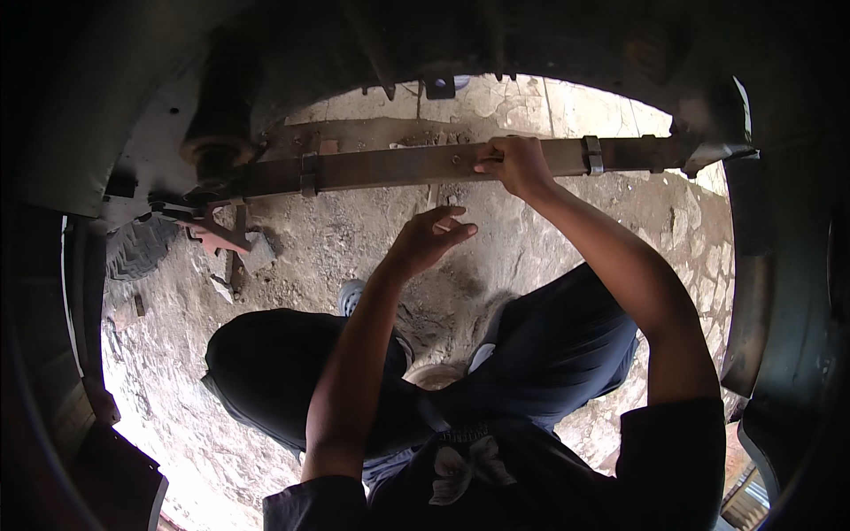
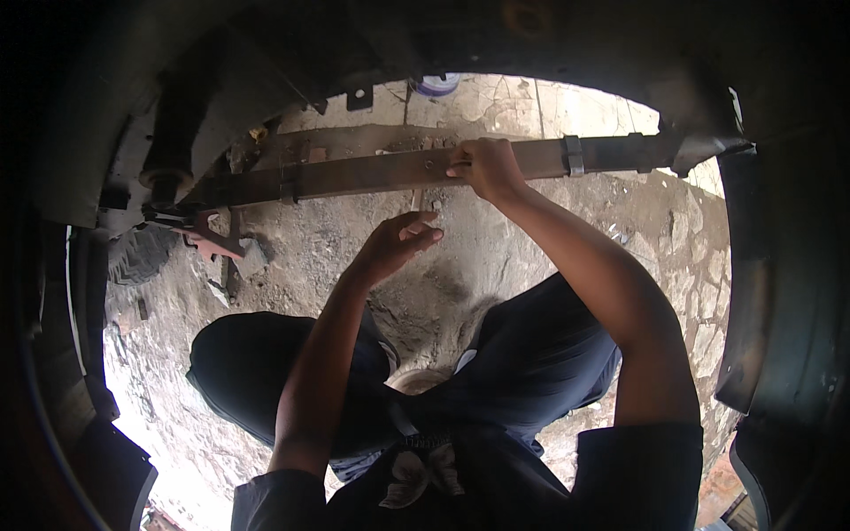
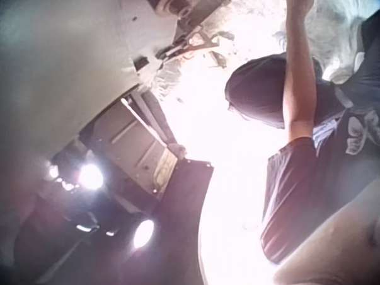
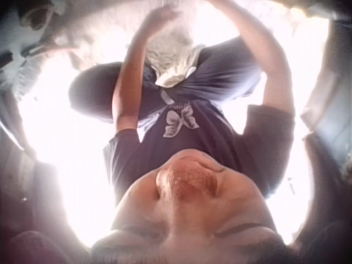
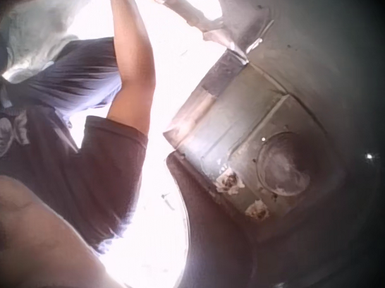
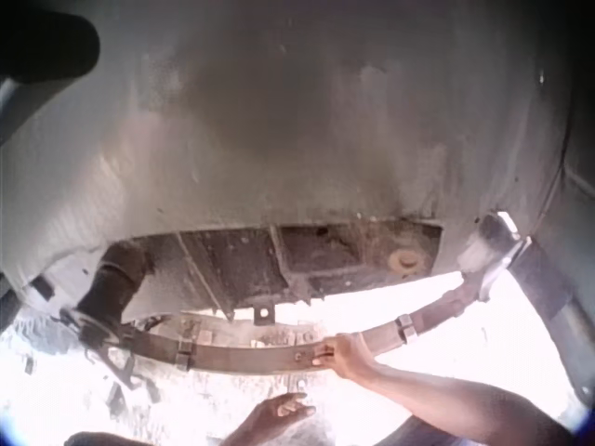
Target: The person sits under a vehicle and repeatedly inserts and removes small metal fasteners into holes on a metal beam. They handle the fasteners by hand, adjusting and repositioning them multiple times without using tools.
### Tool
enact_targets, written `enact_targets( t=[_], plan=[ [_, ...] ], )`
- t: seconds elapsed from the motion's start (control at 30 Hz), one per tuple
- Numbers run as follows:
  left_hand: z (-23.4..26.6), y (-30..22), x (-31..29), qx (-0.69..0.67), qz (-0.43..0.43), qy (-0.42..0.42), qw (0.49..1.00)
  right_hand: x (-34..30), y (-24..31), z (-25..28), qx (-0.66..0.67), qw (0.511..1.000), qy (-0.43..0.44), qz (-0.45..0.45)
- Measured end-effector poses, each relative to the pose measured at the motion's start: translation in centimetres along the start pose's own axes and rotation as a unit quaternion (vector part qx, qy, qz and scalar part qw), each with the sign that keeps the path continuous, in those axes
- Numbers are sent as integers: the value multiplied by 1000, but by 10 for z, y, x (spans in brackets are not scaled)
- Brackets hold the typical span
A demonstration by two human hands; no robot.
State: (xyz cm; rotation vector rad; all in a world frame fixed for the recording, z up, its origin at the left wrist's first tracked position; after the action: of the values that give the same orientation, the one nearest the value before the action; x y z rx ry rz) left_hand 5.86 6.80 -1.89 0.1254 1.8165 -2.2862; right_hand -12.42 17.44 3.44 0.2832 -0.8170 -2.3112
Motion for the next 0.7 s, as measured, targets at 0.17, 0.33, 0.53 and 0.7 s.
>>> enact_targets(
  t=[0.17,0.33,0.53,0.7],
  plan=[
    [11,4,12,2,10,-84,996,20,-17,3,-10,999,-8,-42],
    [63,-16,-7,152,-11,-330,932,14,-12,3,-49,999,-1,13],
    [45,-12,-15,184,-126,-271,936,-1,-3,-2,-59,998,-2,16],
    [42,-25,-10,211,-198,-274,917,21,-7,9,-23,998,-55,6]
  ],
)
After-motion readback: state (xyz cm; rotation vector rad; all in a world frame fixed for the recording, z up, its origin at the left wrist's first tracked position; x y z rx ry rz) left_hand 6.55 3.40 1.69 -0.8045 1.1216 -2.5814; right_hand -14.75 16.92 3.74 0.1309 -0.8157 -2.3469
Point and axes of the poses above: each hand's wrist, its own x-axis towards the middle knuckle, its own z-axis out of the back of the hand, y = z × x, the point moved 5 cm from there along x, towards the middle knuckle, and after that the axes turned 8 degrees about -z, right-handed, at the moved point
